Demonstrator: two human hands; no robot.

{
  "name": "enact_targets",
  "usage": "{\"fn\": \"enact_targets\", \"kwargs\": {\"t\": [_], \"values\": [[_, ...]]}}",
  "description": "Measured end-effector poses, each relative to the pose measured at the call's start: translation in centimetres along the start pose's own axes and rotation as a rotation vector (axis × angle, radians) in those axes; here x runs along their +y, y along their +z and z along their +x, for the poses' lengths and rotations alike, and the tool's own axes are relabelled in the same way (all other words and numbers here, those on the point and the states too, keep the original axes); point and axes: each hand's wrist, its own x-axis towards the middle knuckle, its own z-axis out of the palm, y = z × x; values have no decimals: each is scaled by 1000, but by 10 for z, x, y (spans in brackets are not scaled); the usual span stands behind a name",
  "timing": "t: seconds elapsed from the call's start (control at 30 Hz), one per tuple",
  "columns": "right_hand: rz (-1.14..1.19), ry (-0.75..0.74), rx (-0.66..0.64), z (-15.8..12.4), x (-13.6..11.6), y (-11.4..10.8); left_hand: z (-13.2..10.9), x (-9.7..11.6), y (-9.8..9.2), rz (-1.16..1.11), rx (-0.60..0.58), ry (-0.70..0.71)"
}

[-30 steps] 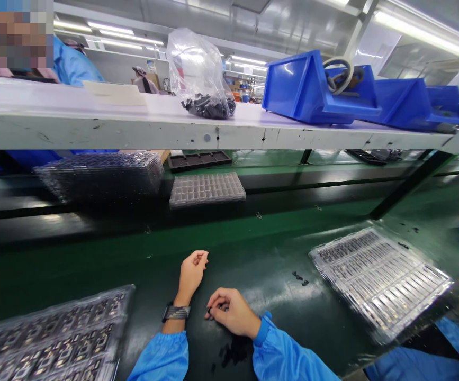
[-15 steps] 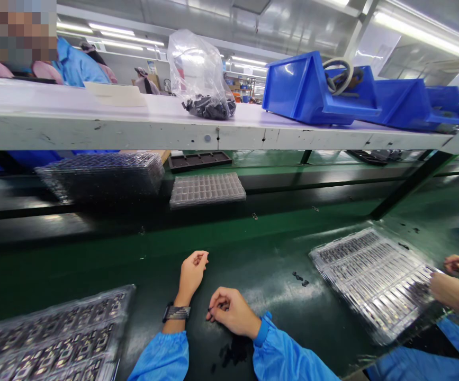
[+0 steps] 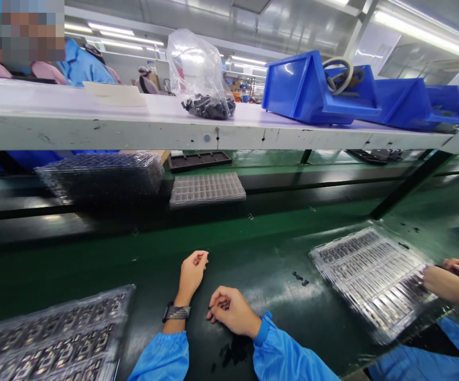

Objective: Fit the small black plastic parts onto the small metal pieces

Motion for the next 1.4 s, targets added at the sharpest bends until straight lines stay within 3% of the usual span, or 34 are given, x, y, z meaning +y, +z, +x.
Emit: {"fn": "enact_targets", "kwargs": {"t": [0.93, 1.07, 1.2, 1.4], "values": [[-29, -4, 16, 2, -1, 1, 2, 4, 3, 15, -7, -13], [-68, -5, 8, 3, -1, 2, 14, 9, 20, 94, -82, -31], [-100, -34, 36, 3, -5, 4, 32, 22, 49, 222, -169, -27], [-109, -199, 411, 16, -15, -35, 69, 43, 97, 465, -137, -27]]}}
